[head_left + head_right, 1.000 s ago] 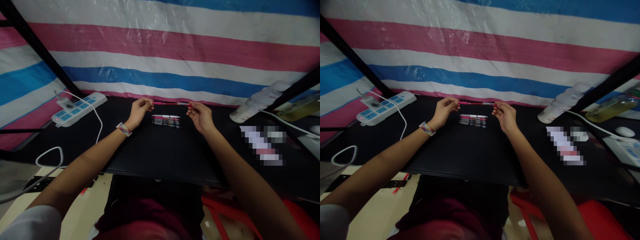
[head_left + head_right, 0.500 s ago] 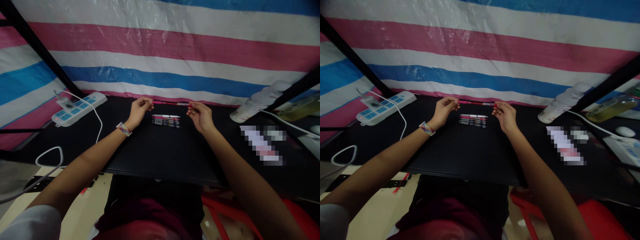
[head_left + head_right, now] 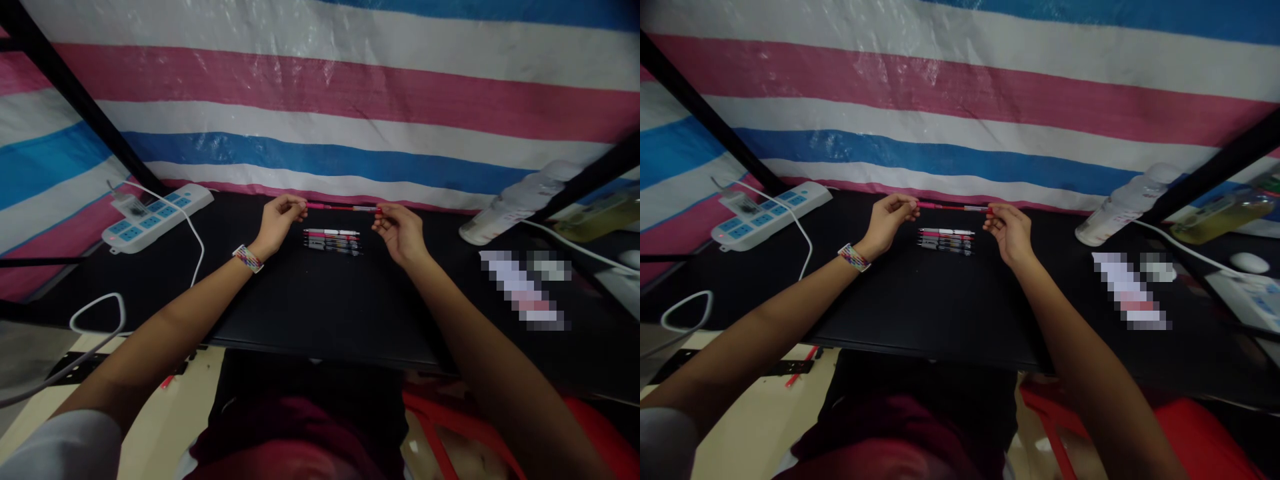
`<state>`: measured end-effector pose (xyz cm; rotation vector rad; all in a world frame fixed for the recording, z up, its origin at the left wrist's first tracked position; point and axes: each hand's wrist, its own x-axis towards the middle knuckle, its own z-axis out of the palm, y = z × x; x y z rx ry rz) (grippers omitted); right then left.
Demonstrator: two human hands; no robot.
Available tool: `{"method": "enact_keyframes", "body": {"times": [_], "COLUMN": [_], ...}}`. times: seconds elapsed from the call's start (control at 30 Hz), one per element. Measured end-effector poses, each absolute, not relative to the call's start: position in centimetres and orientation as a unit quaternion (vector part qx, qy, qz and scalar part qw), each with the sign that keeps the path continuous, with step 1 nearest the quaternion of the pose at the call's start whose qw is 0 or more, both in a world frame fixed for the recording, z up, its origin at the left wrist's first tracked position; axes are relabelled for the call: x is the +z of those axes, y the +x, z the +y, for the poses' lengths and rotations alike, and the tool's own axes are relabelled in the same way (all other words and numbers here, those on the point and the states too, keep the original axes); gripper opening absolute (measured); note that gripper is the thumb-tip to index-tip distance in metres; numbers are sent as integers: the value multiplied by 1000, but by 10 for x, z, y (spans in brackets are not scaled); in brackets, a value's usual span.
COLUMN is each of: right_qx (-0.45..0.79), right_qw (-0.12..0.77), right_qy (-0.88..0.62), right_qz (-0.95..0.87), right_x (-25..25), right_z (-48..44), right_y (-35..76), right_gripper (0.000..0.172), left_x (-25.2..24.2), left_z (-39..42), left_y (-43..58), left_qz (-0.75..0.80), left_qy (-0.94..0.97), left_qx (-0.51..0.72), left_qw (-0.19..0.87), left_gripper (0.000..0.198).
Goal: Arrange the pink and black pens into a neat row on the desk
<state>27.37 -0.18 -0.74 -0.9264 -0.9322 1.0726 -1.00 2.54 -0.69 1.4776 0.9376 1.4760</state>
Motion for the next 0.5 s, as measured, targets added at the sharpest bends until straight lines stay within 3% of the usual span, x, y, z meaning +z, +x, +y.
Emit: {"method": "enact_keyframes", "body": {"times": [0.2,0.37,0.5], "right_qx": [505,500,497], "right_qw": [608,606,603], "right_qy": [-395,-394,-397], "right_qz": [-468,-477,-481], "right_x": [-3,-1,-1], "right_z": [-15,-18,-18], "right_y": [257,253,254], "right_gripper": [16,17,13], "left_x": [-9,-8,-6], "left_z": [18,17,16], "left_y": [-3,-4,-5], "left_qz": [358,377,370], "left_qy": [630,658,667], "left_qx": [527,512,517], "left_qw": [444,404,389], "left_gripper": [10,43,31]}}
